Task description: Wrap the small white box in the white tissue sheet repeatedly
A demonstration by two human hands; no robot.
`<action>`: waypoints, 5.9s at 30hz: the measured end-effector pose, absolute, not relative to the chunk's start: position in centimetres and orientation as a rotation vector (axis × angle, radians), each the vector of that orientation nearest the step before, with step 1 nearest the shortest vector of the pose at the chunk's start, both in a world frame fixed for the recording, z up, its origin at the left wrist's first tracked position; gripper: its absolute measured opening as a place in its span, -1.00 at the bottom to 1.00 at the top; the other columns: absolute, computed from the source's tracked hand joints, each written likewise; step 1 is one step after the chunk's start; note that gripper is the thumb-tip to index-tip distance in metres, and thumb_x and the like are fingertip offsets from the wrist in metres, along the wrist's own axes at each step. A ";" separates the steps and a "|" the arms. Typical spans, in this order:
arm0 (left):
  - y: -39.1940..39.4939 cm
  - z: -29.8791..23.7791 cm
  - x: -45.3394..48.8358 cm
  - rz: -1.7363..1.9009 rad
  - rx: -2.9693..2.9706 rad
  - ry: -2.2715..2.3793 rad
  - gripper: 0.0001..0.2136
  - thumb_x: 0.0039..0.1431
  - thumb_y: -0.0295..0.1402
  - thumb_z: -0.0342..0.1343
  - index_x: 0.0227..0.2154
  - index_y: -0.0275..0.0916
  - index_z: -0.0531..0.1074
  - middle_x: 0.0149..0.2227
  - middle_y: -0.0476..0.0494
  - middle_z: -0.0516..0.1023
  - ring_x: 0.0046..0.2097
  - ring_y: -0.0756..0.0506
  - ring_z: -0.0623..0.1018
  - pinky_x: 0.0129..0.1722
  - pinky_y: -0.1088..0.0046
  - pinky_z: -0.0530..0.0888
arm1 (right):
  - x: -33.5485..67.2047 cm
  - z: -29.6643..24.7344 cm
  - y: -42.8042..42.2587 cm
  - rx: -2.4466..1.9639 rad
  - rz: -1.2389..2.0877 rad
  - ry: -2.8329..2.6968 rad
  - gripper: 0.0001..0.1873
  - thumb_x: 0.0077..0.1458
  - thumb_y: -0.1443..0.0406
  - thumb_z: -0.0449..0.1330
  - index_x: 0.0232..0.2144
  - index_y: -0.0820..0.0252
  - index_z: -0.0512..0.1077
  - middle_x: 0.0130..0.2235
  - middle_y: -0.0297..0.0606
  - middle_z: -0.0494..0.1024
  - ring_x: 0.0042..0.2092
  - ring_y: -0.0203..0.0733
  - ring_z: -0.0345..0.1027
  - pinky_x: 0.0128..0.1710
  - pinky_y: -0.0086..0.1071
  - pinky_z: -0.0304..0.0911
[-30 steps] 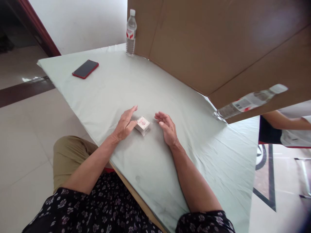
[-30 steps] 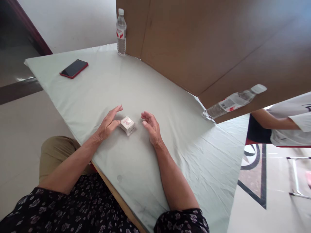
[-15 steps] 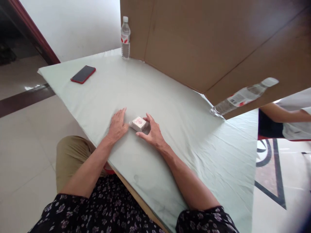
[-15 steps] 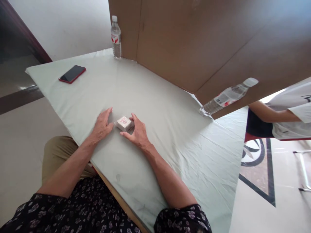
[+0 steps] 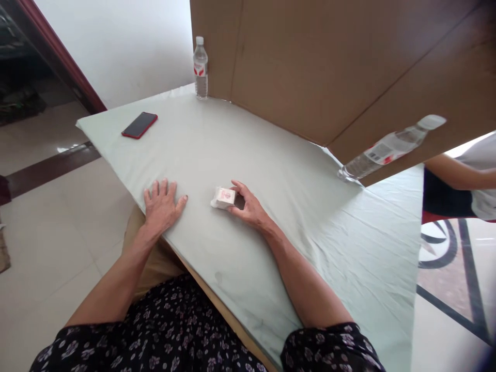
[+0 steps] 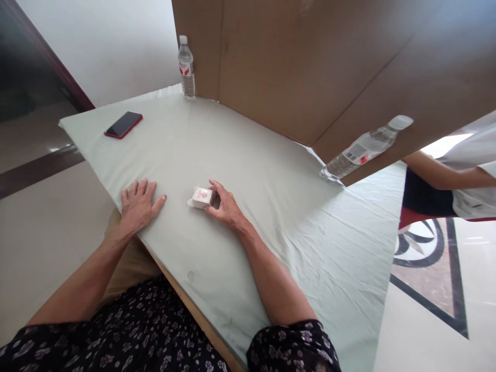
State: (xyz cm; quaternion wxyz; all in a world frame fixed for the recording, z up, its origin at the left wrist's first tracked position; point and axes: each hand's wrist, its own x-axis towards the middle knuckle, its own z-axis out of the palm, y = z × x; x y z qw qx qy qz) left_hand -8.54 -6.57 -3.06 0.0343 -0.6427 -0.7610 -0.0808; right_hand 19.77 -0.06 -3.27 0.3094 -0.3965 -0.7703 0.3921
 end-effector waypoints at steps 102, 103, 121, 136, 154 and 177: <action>2.5 -2.3 -2.7 -1.423 -3.425 -1.512 -0.10 -0.01 -0.34 0.20 0.43 -0.19 -0.01 0.13 -0.25 0.52 0.07 -0.19 0.54 0.10 0.26 0.45 | 17.8 3.1 2.2 -1.204 -0.110 -2.545 -0.85 0.24 0.41 0.04 -0.32 0.14 0.38 -0.22 -0.16 0.63 -0.18 -0.07 0.43 -0.04 -0.18 0.11; 2.5 -2.3 -2.7 -1.438 -3.427 -1.536 -0.10 0.00 -0.29 0.22 0.43 -0.19 0.00 0.17 -0.27 0.49 0.12 -0.21 0.52 0.13 0.24 0.43 | 17.8 3.2 2.3 -1.211 -0.093 -2.539 -0.85 0.24 0.41 0.03 -0.31 0.14 0.37 -0.20 -0.15 0.62 -0.17 -0.07 0.44 -0.04 -0.18 0.11; 2.2 -2.0 -2.3 -1.444 -3.356 -1.693 -0.04 0.00 -0.16 0.30 0.42 -0.28 0.01 0.28 -0.40 0.37 0.23 -0.31 0.43 0.21 0.14 0.40 | 18.3 4.1 5.3 -1.275 0.044 -2.339 -0.86 0.32 0.35 -0.04 -0.27 0.09 0.29 -0.10 -0.13 0.59 -0.06 -0.06 0.43 -0.02 -0.14 0.16; 1.9 -1.8 -2.1 -1.639 -3.424 -1.638 0.06 -0.08 -0.13 0.42 0.43 -0.21 -0.03 0.30 -0.45 0.29 0.21 -0.33 0.43 0.18 0.10 0.40 | 18.9 3.2 10.4 -1.363 0.084 -2.209 -0.86 0.28 0.33 -0.02 -0.30 0.08 0.32 -0.10 -0.08 0.59 -0.05 -0.01 0.41 -0.03 -0.11 0.21; 2.8 -1.7 -2.6 -2.232 -3.514 -2.002 -0.29 0.00 -0.20 0.32 0.22 -0.35 0.33 0.08 -0.39 0.55 0.11 -0.30 0.55 0.10 0.12 0.45 | 19.0 3.9 6.3 -1.379 0.296 -1.842 -0.79 0.28 0.14 0.07 -0.34 0.06 0.40 -0.35 -0.30 0.56 -0.30 -0.16 0.42 -0.20 -0.24 0.31; 3.7 -2.2 -2.8 -2.883 -2.789 -2.234 -0.39 -0.07 -0.18 0.27 0.06 -0.40 0.50 0.00 -0.38 0.61 0.13 -0.32 0.54 0.18 0.09 0.40 | 20.1 -1.2 3.8 -1.277 1.235 -1.003 -0.66 -0.08 0.01 0.37 -0.46 0.09 0.42 -0.31 -0.27 0.66 -0.32 -0.18 0.51 -0.24 -0.26 0.41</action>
